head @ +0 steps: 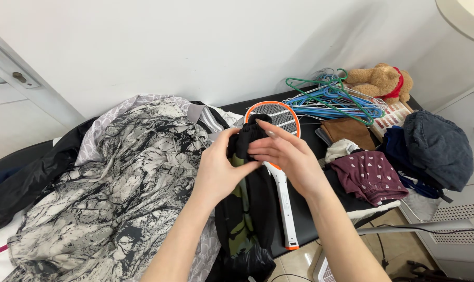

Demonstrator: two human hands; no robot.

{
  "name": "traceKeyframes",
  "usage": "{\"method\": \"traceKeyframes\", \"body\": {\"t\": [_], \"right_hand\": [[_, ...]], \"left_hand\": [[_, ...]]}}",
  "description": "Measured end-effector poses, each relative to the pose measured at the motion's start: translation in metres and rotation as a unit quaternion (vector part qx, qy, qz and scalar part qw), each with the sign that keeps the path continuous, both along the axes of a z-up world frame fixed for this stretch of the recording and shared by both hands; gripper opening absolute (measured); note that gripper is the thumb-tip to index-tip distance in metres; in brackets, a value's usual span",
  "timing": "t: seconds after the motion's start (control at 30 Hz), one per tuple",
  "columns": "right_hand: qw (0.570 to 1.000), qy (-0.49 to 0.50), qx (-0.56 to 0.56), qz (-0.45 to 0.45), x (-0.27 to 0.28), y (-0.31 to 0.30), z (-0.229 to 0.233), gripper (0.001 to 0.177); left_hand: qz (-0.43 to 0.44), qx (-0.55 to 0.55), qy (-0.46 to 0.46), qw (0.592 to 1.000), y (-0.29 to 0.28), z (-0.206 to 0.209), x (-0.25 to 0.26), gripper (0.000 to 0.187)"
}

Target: Picking up clothes from a pile, inspecting them, and carrying them to another room to put away.

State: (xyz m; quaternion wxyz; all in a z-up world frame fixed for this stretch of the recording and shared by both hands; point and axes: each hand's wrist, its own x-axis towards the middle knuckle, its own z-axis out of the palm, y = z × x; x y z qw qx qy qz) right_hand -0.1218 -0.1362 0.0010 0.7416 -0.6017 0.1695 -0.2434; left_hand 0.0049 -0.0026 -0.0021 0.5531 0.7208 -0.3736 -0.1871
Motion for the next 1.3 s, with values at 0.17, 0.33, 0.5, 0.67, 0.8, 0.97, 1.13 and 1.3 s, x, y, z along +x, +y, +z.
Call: {"method": "traceKeyframes", "body": {"t": [0.17,0.33,0.5,0.67,0.8,0.97,1.13,1.3], "right_hand": [[0.994,0.005,-0.104,-0.023,-0.015,-0.026,0.000,0.054],[0.973,0.048,-0.193,-0.117,-0.025,-0.070,-0.047,0.083],[0.995,0.079,-0.062,0.011,-0.022,-0.092,-0.114,0.082],[0.991,0.050,-0.107,-0.055,-0.011,-0.055,-0.040,0.042],[0.987,0.024,-0.124,-0.103,-0.017,-0.063,-0.034,0.031],[0.983,0.017,-0.148,-0.110,-0.011,-0.047,0.003,0.034],[0.976,0.035,-0.179,-0.119,0.019,-0.045,0.017,0.033],[0.963,0.037,-0.231,-0.132,0.079,-0.062,0.030,0.036]], "left_hand": [[-0.037,-0.043,0.086,0.995,-0.002,-0.021,0.015,0.060],[-0.096,-0.138,0.177,0.970,-0.002,-0.026,0.032,0.063],[-0.165,-0.199,0.246,0.934,-0.010,-0.021,0.039,0.060],[-0.127,-0.175,0.245,0.945,-0.001,-0.023,0.045,0.062],[-0.127,-0.178,0.240,0.946,0.003,-0.033,0.045,0.070],[-0.122,-0.104,0.216,0.963,0.022,-0.019,0.034,0.098],[-0.084,0.012,0.187,0.979,0.021,-0.001,0.034,0.084],[0.051,0.105,0.075,0.990,0.009,-0.003,0.091,0.052]]}}
